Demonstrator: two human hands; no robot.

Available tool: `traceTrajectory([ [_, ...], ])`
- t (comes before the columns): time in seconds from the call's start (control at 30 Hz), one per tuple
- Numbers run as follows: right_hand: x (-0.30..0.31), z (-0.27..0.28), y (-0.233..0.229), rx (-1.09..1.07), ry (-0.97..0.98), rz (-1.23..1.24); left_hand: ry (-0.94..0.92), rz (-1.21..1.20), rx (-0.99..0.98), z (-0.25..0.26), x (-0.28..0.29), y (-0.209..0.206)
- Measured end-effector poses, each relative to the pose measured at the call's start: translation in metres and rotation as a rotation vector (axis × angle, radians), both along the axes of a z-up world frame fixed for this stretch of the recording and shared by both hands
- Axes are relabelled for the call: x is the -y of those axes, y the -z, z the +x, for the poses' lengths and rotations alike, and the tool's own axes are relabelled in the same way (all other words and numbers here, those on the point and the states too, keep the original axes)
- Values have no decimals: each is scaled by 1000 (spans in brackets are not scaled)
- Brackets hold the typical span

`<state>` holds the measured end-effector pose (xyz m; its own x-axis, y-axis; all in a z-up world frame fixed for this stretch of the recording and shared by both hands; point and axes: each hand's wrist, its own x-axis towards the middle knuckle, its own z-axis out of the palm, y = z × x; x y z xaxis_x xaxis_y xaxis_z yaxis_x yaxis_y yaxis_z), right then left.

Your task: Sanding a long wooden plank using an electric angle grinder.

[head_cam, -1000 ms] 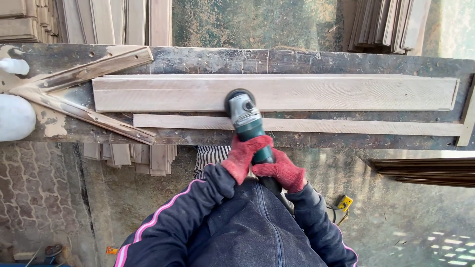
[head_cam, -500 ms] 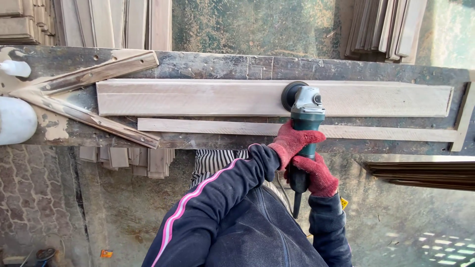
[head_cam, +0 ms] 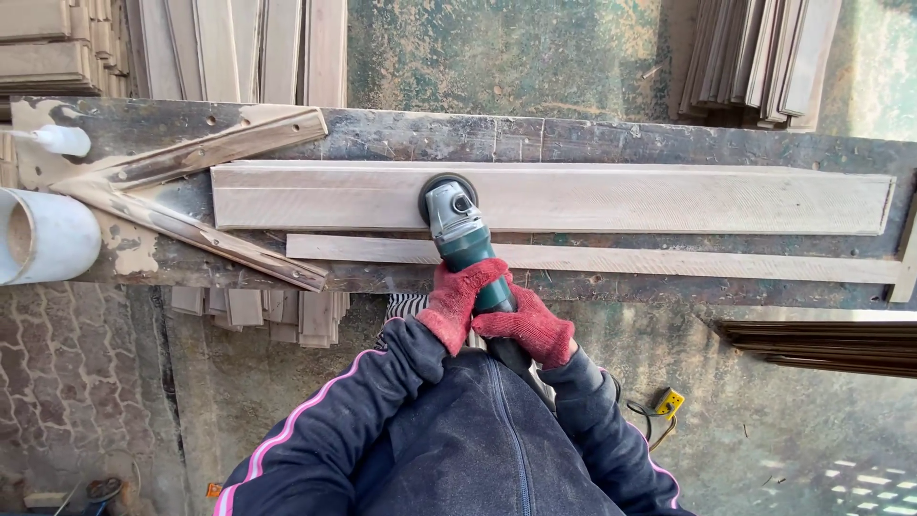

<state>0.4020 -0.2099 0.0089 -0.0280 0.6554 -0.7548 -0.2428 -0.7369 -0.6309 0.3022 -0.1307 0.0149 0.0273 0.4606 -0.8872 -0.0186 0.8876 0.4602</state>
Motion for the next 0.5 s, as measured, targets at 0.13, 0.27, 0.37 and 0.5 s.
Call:
traceTrajectory([
  [0.13, 14, 19, -12, -80, 227, -31, 28, 53, 108, 31, 0, 7],
  [0.27, 40, 49, -23, 14, 436, -44, 172, 21, 276, 87, 12, 24],
  [0.37, 56, 69, -29, 47, 551, -43, 191, 31, 345, 124, 25, 18],
  [0.5, 57, 78, -38, 83, 617, -50, 303, 25, 341, 145, 33, 38],
])
